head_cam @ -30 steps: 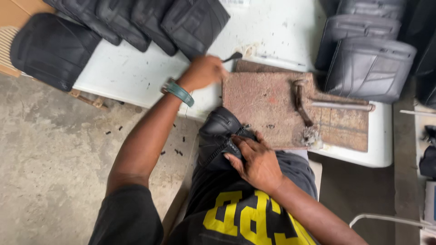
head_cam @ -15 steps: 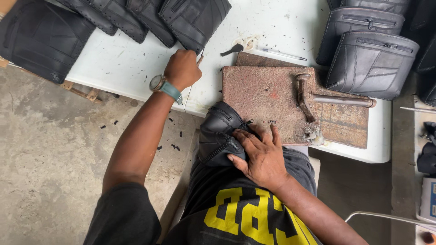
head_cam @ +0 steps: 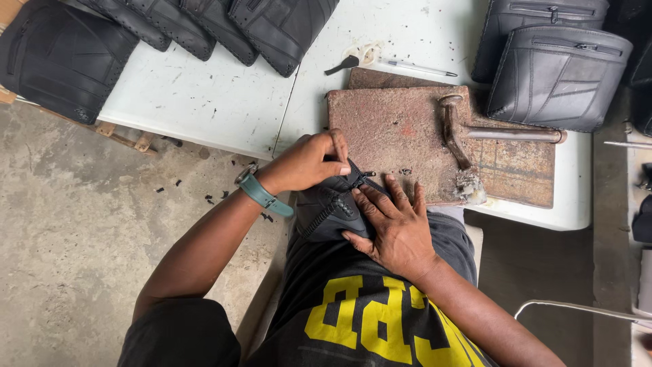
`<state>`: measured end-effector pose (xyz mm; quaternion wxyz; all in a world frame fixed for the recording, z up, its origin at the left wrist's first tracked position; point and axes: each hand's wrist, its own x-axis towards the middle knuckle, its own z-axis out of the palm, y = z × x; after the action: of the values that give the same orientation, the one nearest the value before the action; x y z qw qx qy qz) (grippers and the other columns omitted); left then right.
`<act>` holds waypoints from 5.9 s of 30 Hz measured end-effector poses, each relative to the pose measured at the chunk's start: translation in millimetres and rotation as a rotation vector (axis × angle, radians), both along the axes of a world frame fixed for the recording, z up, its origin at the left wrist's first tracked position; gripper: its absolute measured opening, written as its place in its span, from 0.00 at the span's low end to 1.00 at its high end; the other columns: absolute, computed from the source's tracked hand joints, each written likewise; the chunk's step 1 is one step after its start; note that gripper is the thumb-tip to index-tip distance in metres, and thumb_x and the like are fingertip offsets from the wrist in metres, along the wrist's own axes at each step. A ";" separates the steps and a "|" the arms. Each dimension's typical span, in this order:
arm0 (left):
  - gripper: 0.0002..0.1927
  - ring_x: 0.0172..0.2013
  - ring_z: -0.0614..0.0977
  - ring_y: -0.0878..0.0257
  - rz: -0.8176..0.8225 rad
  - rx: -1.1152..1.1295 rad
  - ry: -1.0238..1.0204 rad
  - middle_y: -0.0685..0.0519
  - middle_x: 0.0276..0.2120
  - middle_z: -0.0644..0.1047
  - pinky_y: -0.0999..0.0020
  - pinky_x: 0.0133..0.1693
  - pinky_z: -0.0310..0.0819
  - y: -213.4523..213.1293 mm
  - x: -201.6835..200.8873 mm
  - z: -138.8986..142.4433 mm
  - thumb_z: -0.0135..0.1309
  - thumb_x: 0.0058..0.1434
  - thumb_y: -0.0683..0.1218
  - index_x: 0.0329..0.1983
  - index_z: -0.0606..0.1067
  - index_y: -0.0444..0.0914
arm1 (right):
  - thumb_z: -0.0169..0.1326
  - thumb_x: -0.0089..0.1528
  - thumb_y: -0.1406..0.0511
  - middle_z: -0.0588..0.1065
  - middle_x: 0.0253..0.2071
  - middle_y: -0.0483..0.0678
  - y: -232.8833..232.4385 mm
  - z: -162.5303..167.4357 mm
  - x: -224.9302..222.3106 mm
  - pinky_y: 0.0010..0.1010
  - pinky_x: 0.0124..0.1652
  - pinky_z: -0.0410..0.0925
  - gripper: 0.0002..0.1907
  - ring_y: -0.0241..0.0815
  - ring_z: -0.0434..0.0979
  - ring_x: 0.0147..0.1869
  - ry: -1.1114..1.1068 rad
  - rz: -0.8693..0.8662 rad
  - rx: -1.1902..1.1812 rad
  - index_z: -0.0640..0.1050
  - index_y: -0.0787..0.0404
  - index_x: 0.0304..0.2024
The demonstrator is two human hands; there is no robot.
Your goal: The person repairs a black leather pouch by inserting a metal pin and hammering it into place. They then use a pen-like tool to mark or adjust the stitching along the pouch edge. The process is repeated on another pouch.
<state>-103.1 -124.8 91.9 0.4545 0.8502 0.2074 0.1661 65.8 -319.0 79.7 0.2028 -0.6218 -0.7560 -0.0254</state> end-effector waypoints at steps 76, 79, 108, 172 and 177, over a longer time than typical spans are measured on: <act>0.12 0.30 0.81 0.57 -0.117 0.233 0.252 0.52 0.27 0.79 0.57 0.39 0.73 -22.9 9.8 15.8 0.54 0.65 0.54 0.36 0.73 0.40 | 0.55 0.67 0.65 0.74 0.29 0.51 6.8 140.6 117.2 0.40 0.27 0.70 0.12 0.48 0.78 0.30 0.500 -0.019 0.353 0.77 0.62 0.52; 0.11 0.30 0.80 0.57 -0.122 0.308 0.337 0.51 0.28 0.78 0.60 0.37 0.74 -22.1 13.4 9.6 0.52 0.68 0.53 0.39 0.73 0.41 | 0.51 0.67 0.67 0.74 0.29 0.51 22.2 113.3 96.7 0.42 0.26 0.70 0.13 0.50 0.79 0.30 -0.370 0.116 0.015 0.78 0.61 0.53; 0.18 0.30 0.86 0.61 0.056 0.017 0.331 0.49 0.27 0.80 0.66 0.31 0.83 -4.9 17.9 2.8 0.51 0.72 0.54 0.39 0.70 0.34 | 0.55 0.56 0.53 0.69 0.50 0.49 7.9 40.3 22.0 0.51 0.53 0.62 0.36 0.49 0.67 0.53 -0.208 0.070 -0.418 0.68 0.41 0.68; 0.12 0.27 0.80 0.51 -0.360 0.266 0.115 0.49 0.23 0.78 0.56 0.32 0.71 -18.6 28.6 -3.6 0.60 0.61 0.51 0.33 0.73 0.39 | 0.58 0.66 0.63 0.73 0.25 0.48 -18.6 112.3 128.5 0.33 0.26 0.66 0.11 0.41 0.73 0.25 0.289 -0.091 0.240 0.73 0.58 0.47; 0.11 0.27 0.80 0.52 -0.352 0.372 0.144 0.49 0.23 0.77 0.56 0.34 0.73 -26.7 30.0 3.4 0.60 0.61 0.51 0.34 0.74 0.40 | 0.57 0.62 0.62 0.76 0.20 0.51 -1.1 74.0 120.1 0.46 0.23 0.69 0.15 0.53 0.77 0.20 -0.425 0.005 -0.042 0.75 0.57 0.50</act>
<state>-73.1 -151.4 95.3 0.2966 0.9517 0.0540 0.0590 185.9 -320.1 153.7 0.0260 -0.6046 -0.7838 -0.1395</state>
